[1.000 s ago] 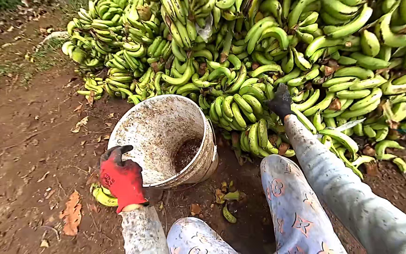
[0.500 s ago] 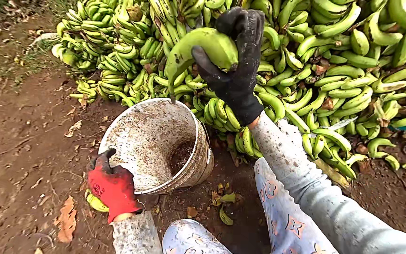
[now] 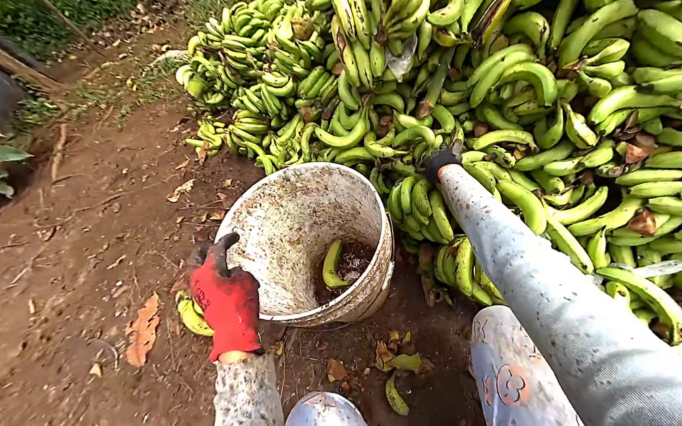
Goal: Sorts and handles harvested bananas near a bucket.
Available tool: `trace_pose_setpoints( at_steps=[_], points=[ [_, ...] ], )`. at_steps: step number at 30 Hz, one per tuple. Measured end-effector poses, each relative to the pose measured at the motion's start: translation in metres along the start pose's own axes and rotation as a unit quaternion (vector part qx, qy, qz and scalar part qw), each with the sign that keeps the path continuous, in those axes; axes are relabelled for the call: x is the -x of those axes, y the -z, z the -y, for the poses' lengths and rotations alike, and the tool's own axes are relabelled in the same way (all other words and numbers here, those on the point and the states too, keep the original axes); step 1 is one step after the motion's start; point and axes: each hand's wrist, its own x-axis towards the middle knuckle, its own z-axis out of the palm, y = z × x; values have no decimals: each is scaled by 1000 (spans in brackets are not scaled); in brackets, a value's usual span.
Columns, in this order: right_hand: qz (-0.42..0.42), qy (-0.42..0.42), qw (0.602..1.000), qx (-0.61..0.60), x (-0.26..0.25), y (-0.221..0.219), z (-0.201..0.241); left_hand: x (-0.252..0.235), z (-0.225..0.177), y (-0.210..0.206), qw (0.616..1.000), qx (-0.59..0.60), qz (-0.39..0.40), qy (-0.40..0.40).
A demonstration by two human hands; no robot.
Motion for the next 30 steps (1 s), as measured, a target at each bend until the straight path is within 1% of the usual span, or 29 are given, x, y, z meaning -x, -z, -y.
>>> trace_pose_setpoints(
  at_steps=[2,3,5,7,8,9,10,11,12,13,14,15,16,17,18,19,20,21,22,23,25,27,29,30],
  points=[
    [-9,-6,1000,11,-11,-2,1,-3,-2,-2,1000,-5,9,7],
    [-37,16,999,13,-9,-3,-1,-4,-3,-3,1000,-8,13,13],
    [-130,61,989,-38,7,4,-13,-6,-6,-5,1000,-4,17,14],
    [-224,81,963,-129,42,39,-14,-11,-9,-7,1000,9,10,7],
    [-287,108,935,-181,67,55,-10,-12,-10,-9,1000,15,9,1],
    [-361,156,889,-233,93,69,-4,-13,-11,-12,1000,20,8,-6],
    [-433,228,826,-281,117,82,6,-14,-12,-14,1000,24,9,-15],
    [-469,307,765,-316,138,95,18,-16,-14,-15,999,23,10,-20],
    [-460,394,719,-340,155,104,32,-18,-14,-16,999,21,13,-21],
    [-398,480,695,-358,164,110,42,-20,-14,-16,1000,19,16,-17],
    [-296,542,698,-363,162,114,46,-20,-13,-17,1000,21,18,-12],
    [-194,560,721,-360,149,114,46,-18,-12,-16,999,24,21,-7],
    [-138,526,757,-362,127,109,41,-16,-12,-14,999,22,22,-6],
    [-139,437,807,-371,101,98,32,-13,-12,-13,1000,15,20,-9],
    [-180,316,862,-354,70,86,22,-13,-14,-13,1000,14,18,-5],
    [-204,186,911,-307,39,72,11,-15,-15,-14,1000,13,19,2],
    [-191,74,942,-266,13,59,1,-16,-15,-15,1000,12,19,7],
    [-164,-3,957,-238,-8,44,-8,-18,-15,-16,1000,14,20,11],
    [-140,-53,963,-225,-27,29,-14,-19,-14,-16,999,17,24,14],
    [-129,-79,961,-230,-43,14,-17,-20,-14,-16,999,18,28,16],
    [-141,-99,954,-244,-62,-6,-15,-23,-11,-17,999,15,30,16],
    [-153,-106,947,-263,-64,-12,-19,-22,-8,-18,999,19,35,16],
    [-194,-113,923,-312,-61,-10,-21,-23,-9,-16,999,24,34,11],
    [-222,-123,900,-355,-55,-6,-21,-23,-8,-16,999,22,36,8]
  ],
)
